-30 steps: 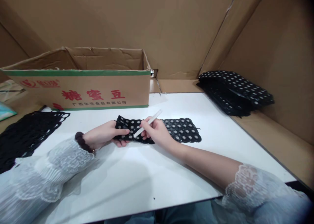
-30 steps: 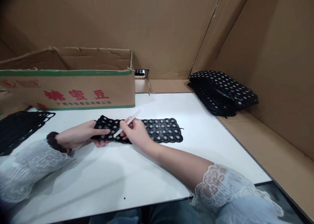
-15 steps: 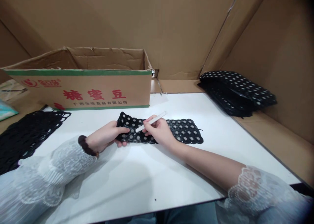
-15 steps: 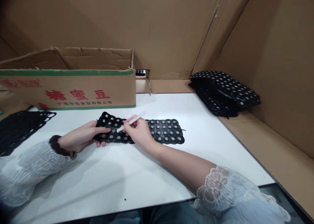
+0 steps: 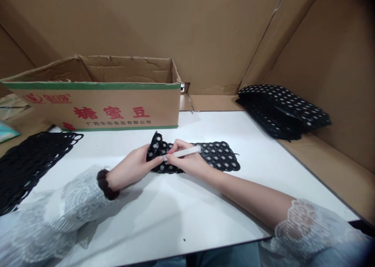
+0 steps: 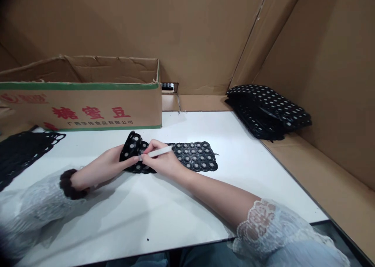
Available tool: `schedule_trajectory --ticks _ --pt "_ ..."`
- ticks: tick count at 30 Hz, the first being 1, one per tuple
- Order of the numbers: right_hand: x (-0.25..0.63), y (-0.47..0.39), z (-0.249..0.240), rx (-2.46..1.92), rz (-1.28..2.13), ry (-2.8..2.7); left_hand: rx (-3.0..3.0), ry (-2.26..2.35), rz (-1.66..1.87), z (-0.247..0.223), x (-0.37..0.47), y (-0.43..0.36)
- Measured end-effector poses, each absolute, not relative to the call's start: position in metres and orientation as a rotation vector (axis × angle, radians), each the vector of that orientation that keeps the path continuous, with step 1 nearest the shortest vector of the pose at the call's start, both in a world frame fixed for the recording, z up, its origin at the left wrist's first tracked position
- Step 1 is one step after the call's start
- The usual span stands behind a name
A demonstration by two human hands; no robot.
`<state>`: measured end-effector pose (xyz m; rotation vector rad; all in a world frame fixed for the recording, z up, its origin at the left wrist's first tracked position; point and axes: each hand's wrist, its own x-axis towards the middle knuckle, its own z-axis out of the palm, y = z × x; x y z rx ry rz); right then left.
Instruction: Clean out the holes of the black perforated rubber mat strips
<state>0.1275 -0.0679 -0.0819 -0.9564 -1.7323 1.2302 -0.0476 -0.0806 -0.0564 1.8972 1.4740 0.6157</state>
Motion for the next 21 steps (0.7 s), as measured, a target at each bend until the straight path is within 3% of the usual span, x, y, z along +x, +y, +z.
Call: schedule_trajectory --ticks 6,13,21 --pt "0.13 -0.072 -0.075 -0.928 1.262 -1.792 1.817 1.527 0.351 -0.051 -0.062 -0.072" --pt "0.133 -0.073 -0.078 -0.901 1.254 -1.871 1.694 1.438 0.472 -0.051 -0.055 -0.074" --pt "0.134 -0.079 -0.079 -0.696 0.855 -2.164 1.596 1.337 0.607 -0.056 -0.053 -0.076"
